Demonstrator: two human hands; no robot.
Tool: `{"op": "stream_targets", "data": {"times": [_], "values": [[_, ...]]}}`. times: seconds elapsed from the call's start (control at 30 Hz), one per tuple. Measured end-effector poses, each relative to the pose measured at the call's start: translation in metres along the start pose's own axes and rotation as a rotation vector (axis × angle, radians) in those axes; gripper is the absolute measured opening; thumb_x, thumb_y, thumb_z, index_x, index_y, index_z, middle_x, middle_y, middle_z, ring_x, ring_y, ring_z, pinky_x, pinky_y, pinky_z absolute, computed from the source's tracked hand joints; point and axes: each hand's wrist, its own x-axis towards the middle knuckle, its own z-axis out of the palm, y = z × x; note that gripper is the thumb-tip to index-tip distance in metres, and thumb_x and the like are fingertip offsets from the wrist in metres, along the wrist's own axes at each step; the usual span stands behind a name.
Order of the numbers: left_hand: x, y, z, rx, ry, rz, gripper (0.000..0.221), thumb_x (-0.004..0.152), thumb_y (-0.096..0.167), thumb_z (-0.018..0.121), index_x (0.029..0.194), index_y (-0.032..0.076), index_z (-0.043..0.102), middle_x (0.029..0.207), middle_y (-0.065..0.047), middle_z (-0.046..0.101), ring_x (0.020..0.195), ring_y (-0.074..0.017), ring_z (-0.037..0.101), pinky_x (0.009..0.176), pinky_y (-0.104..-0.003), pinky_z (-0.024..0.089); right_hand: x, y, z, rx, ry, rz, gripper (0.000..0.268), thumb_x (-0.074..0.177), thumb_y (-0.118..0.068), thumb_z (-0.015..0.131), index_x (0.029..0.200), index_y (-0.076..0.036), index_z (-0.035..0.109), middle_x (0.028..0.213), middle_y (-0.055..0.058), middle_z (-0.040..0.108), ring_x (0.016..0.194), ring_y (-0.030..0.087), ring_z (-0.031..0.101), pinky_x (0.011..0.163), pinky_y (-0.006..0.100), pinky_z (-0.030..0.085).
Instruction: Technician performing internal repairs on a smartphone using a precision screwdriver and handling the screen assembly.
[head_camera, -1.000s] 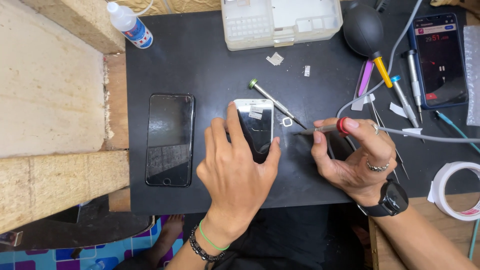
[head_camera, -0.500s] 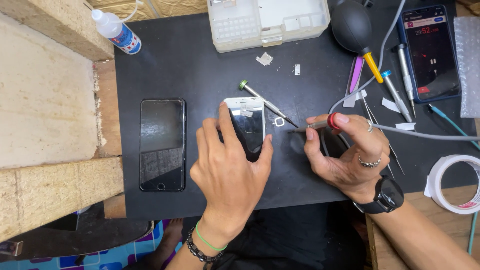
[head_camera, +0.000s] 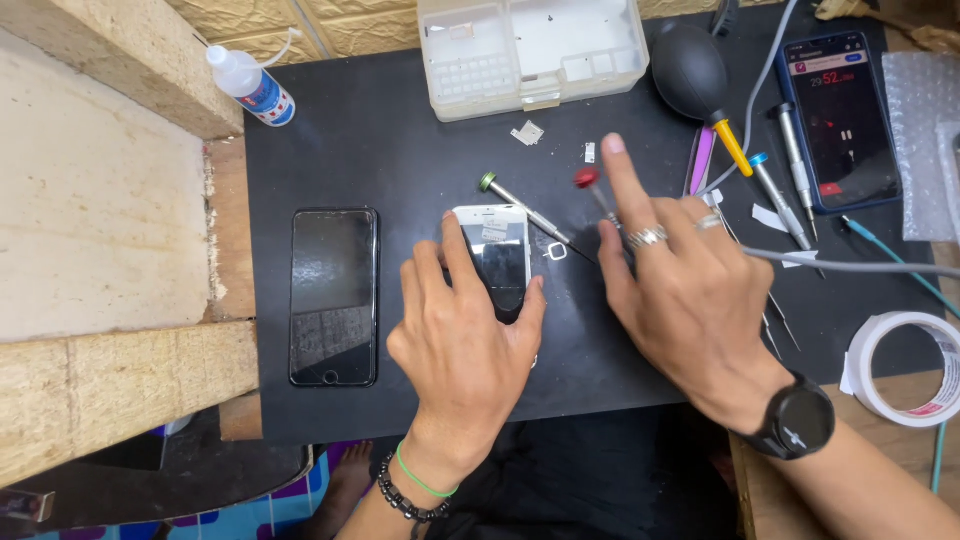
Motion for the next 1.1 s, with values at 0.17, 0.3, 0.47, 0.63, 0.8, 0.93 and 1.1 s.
{"op": "stream_targets", "data": {"times": [0.17, 0.3, 0.47, 0.63, 0.8, 0.93, 1.1], "values": [[-0.002, 0.002, 0.001, 0.007, -0.007, -0.016, 0.091, 0.072, 0.058, 0.086, 0.137, 0.003, 0.054, 0.105, -0.007, 0.057, 0.093, -0.0254, 0.059, 0.041, -0.042, 0.051, -0.003, -0.006, 0.013, -0.086, -0.072, 0.031, 0.050, 0.105, -0.034, 0.074, 0.153, -0.024, 0.068, 0.076, -0.012, 0.057, 0.086, 0.009, 0.066, 0.044, 0.029, 0.032], [-0.001, 0.002, 0.000, 0.052, -0.016, -0.022, 0.094, 0.070, 0.061, 0.087, 0.137, 0.003, 0.054, 0.103, -0.006, 0.055, 0.092, -0.0241, 0.059, 0.040, -0.040, 0.050, -0.008, -0.009, 0.022, -0.059, -0.060, 0.067, 0.039, 0.103, -0.039, 0.075, 0.140, -0.026, 0.075, 0.078, -0.012, 0.064, 0.082, 0.009, 0.066, 0.042, 0.029, 0.036], [-0.001, 0.003, 0.000, 0.058, -0.035, -0.018, 0.093, 0.072, 0.061, 0.084, 0.138, 0.002, 0.053, 0.104, -0.006, 0.055, 0.093, -0.0238, 0.058, 0.040, -0.040, 0.051, -0.011, -0.010, 0.021, -0.033, -0.012, 0.066, 0.031, 0.102, -0.038, 0.077, 0.131, -0.025, 0.079, 0.083, -0.010, 0.066, 0.085, 0.011, 0.068, 0.047, 0.028, 0.040], [-0.002, 0.003, -0.001, 0.105, -0.037, 0.004, 0.099, 0.071, 0.067, 0.085, 0.139, 0.002, 0.054, 0.105, -0.005, 0.056, 0.094, -0.0223, 0.059, 0.042, -0.037, 0.051, -0.002, -0.017, -0.010, 0.168, -0.031, 0.071, 0.029, 0.105, -0.026, 0.074, 0.132, -0.014, 0.074, 0.113, -0.002, 0.072, 0.095, 0.019, 0.071, 0.058, 0.030, 0.051], [0.000, 0.001, 0.001, 0.111, -0.058, 0.016, 0.104, 0.070, 0.067, 0.085, 0.143, 0.002, 0.051, 0.104, -0.005, 0.057, 0.093, -0.0210, 0.060, 0.038, -0.036, 0.050, -0.002, -0.015, -0.038, 0.007, -0.017, -0.003, 0.025, 0.106, -0.032, 0.073, 0.126, -0.017, 0.079, 0.119, -0.005, 0.075, 0.105, 0.019, 0.071, 0.064, 0.024, 0.049], [0.001, -0.002, 0.002, 0.100, -0.080, 0.029, 0.105, 0.070, 0.066, 0.085, 0.144, 0.001, 0.049, 0.102, -0.006, 0.059, 0.090, -0.0220, 0.062, 0.036, -0.037, 0.050, -0.005, -0.014, -0.058, -0.096, -0.042, 0.002, 0.026, 0.106, -0.037, 0.077, 0.124, -0.020, 0.081, 0.124, -0.005, 0.078, 0.106, 0.020, 0.072, 0.076, 0.023, 0.053], [0.002, 0.005, -0.002, 0.144, -0.154, -0.025, 0.114, 0.069, 0.068, 0.083, 0.150, 0.001, 0.041, 0.102, -0.004, 0.057, 0.094, -0.0221, 0.059, 0.039, -0.037, 0.053, -0.023, -0.024, -0.070, -0.062, 0.023, 0.063, 0.026, 0.107, -0.041, 0.080, 0.122, -0.021, 0.085, 0.129, 0.004, 0.078, 0.100, 0.026, 0.065, 0.086, 0.035, 0.051]]}}
